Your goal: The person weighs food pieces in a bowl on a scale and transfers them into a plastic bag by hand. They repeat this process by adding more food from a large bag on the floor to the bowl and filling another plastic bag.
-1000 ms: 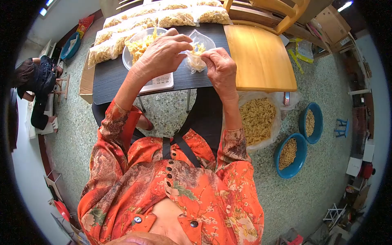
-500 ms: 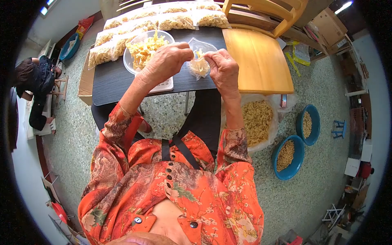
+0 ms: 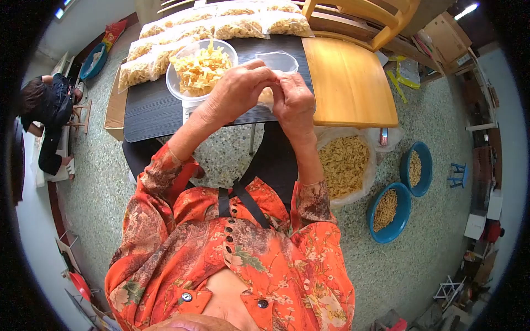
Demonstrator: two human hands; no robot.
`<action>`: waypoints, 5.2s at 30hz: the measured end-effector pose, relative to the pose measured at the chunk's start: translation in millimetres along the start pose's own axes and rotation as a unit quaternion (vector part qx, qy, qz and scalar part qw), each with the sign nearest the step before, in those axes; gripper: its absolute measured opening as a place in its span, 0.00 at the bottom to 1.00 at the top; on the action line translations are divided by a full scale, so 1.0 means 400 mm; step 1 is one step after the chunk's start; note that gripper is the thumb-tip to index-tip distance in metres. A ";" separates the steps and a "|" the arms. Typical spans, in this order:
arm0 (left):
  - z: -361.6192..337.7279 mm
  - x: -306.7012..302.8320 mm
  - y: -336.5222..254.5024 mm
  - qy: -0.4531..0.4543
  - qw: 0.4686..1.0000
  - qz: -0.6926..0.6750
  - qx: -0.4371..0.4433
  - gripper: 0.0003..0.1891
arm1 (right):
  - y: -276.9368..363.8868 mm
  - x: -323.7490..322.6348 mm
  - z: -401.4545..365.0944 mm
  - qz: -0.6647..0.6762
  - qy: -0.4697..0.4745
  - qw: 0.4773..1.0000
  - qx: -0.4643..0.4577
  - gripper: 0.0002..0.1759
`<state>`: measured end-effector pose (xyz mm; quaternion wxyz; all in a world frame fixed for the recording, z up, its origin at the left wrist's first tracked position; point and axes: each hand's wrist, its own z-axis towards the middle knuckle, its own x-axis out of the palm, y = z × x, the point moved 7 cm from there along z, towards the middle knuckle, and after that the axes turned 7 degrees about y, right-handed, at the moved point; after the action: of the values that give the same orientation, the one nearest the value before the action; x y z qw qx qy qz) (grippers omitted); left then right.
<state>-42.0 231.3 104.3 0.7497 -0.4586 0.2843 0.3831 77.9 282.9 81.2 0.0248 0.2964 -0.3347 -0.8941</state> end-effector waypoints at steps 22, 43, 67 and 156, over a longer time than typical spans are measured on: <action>0.002 0.004 0.011 0.076 0.994 0.059 0.042 0.05 | 0.009 -0.008 -0.010 0.040 0.040 0.998 0.004 0.15; -0.110 -0.281 0.207 0.027 0.968 0.208 -0.135 0.12 | -0.004 -0.028 -0.023 -0.008 -0.048 0.999 0.009 0.04; -0.152 -0.329 0.291 -0.095 0.983 0.085 -0.134 0.04 | -0.016 0.018 -0.021 0.024 -0.017 0.999 0.012 0.05; 0.009 -0.082 0.023 -0.090 0.996 -0.019 0.001 0.08 | 0.006 0.033 -0.041 -0.003 -0.087 0.996 -0.023 0.09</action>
<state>-67.1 226.9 126.9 0.7800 -0.4265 0.2075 0.4081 75.8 268.2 65.9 0.0000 0.2176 -0.3144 -0.9240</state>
